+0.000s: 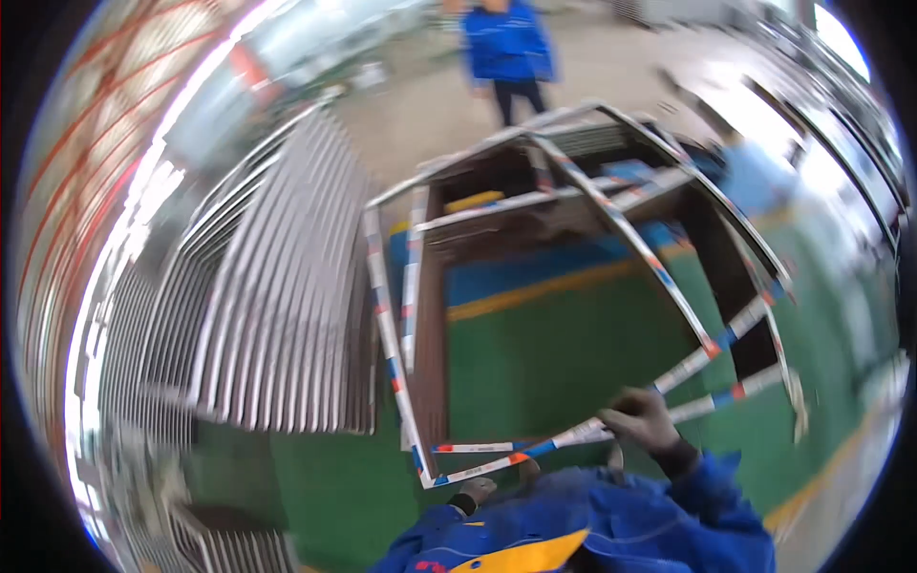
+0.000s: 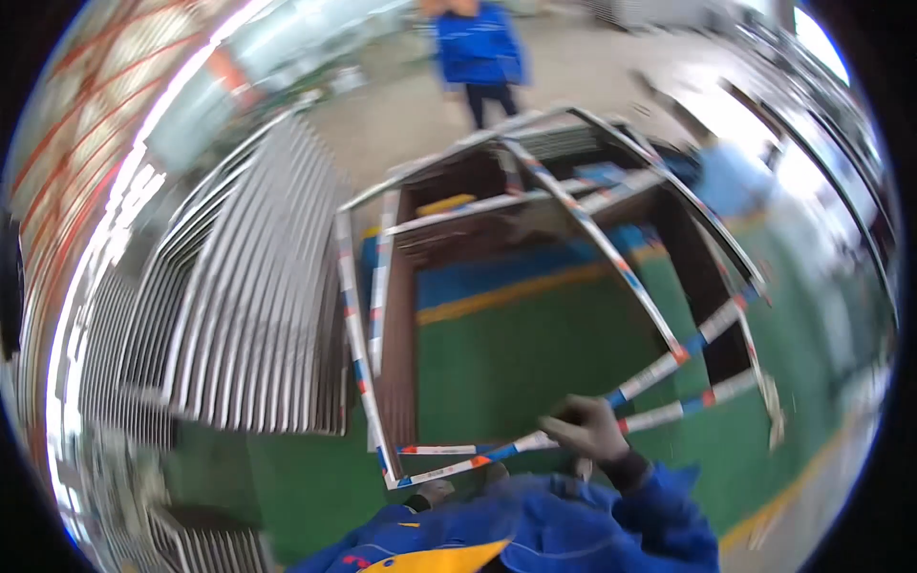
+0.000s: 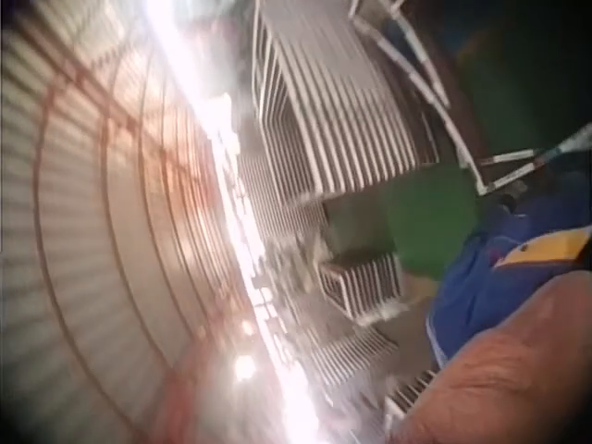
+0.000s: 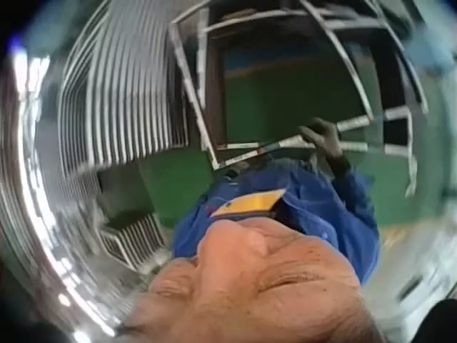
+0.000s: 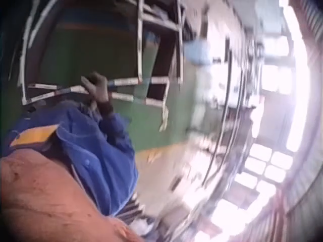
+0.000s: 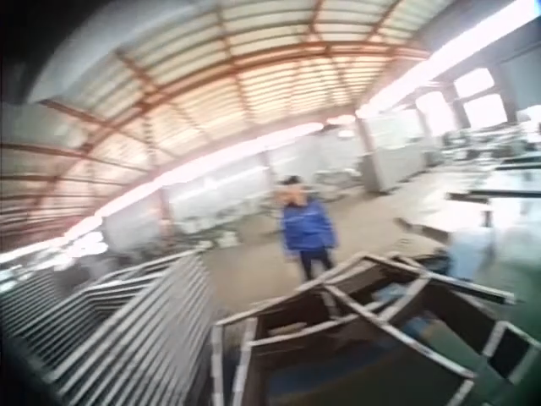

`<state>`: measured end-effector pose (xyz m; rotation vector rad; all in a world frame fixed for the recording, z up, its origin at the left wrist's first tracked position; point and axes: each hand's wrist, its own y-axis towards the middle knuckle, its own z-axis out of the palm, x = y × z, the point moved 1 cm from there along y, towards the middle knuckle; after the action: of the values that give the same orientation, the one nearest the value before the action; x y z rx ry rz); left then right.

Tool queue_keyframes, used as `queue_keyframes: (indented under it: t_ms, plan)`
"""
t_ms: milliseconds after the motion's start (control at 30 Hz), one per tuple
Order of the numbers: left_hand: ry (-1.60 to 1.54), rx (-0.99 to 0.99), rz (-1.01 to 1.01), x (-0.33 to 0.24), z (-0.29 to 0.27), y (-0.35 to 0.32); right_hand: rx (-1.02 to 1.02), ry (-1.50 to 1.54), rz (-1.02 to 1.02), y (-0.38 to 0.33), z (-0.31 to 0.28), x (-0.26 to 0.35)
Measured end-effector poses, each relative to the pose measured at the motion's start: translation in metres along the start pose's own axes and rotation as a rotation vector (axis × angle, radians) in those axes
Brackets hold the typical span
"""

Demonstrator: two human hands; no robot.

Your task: Stacking large metal or composite window/door frames on top of existing stacks in a fabrication facility.

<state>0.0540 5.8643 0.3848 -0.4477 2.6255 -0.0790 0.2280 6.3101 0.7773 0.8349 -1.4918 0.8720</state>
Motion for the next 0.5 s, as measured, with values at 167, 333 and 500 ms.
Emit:
queue_keyframes:
  t_ms: [167,333,500]
  plan:
    - [0.151,0.094,0.04,-0.014,-0.018,0.009,0.023,0.089,0.125,0.015,0.019,-0.021]
    - [0.16,0.149,-0.039,-0.005,0.003,-0.009,0.172,0.027,0.15,0.036,0.048,-0.021]
    - [-0.015,-0.015,-0.101,-0.006,0.015,-0.042,0.274,-0.056,0.144,0.058,0.092,-0.005]
